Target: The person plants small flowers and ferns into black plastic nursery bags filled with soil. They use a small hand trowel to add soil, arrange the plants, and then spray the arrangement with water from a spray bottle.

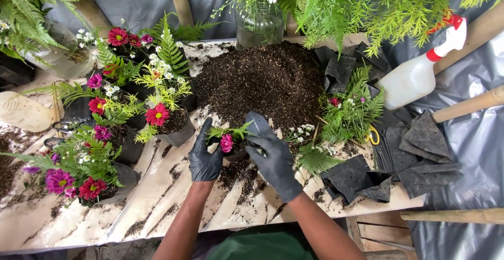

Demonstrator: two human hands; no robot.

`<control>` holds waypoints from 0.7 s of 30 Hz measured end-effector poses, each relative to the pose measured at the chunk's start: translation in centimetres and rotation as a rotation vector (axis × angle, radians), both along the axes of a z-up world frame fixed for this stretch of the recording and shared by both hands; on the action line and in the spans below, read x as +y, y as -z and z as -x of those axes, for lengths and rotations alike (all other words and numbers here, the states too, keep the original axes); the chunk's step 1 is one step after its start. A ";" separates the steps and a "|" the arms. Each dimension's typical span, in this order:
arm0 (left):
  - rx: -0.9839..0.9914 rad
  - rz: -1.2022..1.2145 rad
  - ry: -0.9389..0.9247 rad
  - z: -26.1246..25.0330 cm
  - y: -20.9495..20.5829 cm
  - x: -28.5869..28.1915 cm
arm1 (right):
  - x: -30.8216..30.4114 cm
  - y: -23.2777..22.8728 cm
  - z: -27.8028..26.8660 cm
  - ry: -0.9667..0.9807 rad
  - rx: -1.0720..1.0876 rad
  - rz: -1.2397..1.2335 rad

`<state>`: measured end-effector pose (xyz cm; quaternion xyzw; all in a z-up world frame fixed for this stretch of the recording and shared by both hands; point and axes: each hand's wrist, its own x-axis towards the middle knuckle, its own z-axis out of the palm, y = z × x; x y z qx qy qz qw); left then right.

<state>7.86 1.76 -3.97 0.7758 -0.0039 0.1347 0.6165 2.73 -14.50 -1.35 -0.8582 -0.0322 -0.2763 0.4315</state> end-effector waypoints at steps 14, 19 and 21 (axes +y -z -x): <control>-0.624 -0.301 0.015 4.9 4.1 4.7 | -8.6 2.4 7.1 0.078 0.181 -0.046; -0.656 -0.374 0.300 7.4 0.6 -0.1 | -7.3 2.8 8.1 0.058 0.225 -0.099; -0.641 -0.495 0.397 7.1 -2.9 -3.0 | -7.4 3.1 8.5 0.058 0.254 -0.135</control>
